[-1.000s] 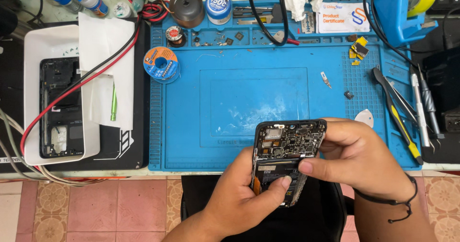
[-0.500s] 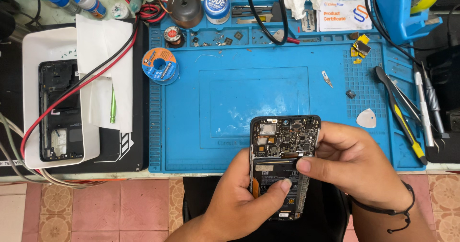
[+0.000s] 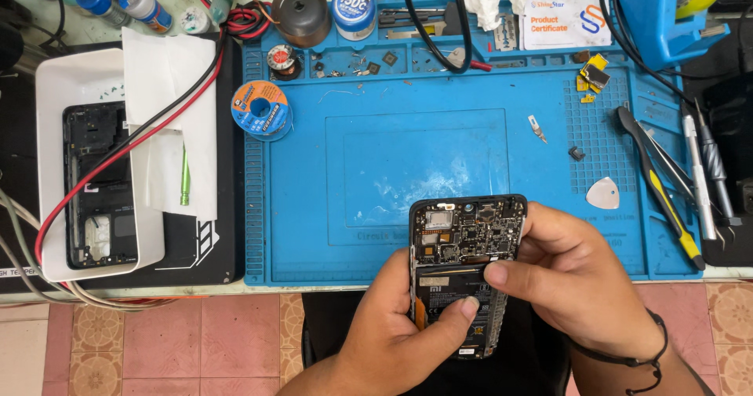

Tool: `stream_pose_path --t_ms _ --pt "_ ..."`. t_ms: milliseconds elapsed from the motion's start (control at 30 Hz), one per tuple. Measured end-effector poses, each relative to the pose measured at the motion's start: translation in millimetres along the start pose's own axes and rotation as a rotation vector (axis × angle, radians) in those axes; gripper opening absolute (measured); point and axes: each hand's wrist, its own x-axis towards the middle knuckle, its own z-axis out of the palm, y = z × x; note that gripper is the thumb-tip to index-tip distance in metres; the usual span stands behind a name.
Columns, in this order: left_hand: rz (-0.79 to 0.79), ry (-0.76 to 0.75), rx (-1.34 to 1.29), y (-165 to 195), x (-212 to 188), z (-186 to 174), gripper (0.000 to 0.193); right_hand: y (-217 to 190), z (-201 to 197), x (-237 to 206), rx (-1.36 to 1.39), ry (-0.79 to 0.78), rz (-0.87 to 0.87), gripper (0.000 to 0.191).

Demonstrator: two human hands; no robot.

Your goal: The person reassembles a disassembled smartphone by reconnecting internal components, installing the battery, and closing the casing. The person then connects a charging cable to test the device, which powers on and displays a charging icon.

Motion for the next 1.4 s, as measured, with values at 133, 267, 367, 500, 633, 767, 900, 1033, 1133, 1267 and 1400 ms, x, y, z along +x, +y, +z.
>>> stream_pose_path --t_ms 133,267,367,500,633,767,900,1033,1133,1267,1400 --pt "0.036 -0.01 0.036 0 -1 0 0.043 4 -2 -3 -0.026 -0.02 -0.046 0.03" --pt "0.035 -0.028 0.061 0 -2 -2 0.042 6 -5 -6 -0.017 0.005 -0.022 0.031" --pt "0.007 -0.03 0.087 0 -2 -1 0.041 8 -9 -6 0.023 -0.003 -0.021 0.033" --pt "-0.011 -0.028 0.111 1 -2 0 0.042 12 -17 -6 0.106 -0.02 0.008 0.038" --pt "0.009 -0.059 0.213 4 -3 -1 0.045 19 -21 -10 0.221 -0.007 -0.006 0.039" --pt "0.034 -0.067 0.279 6 -2 0 0.045 27 -22 -13 0.306 0.006 -0.05 0.034" --pt "0.149 -0.101 0.516 11 0 1 0.042 30 -19 -14 0.426 -0.067 -0.085 0.023" --pt "0.137 -0.115 0.57 19 4 3 0.039 28 -16 -16 0.355 -0.049 -0.098 0.018" --pt "0.119 -0.142 0.541 24 4 2 0.038 21 -17 -20 0.138 -0.077 -0.155 0.018" --pt "0.173 -0.185 0.591 25 3 0 0.033 12 -20 -27 -0.032 -0.154 -0.276 0.023" --pt "0.369 -0.14 0.696 16 1 1 0.031 7 -20 -28 -0.16 -0.137 -0.388 0.024"
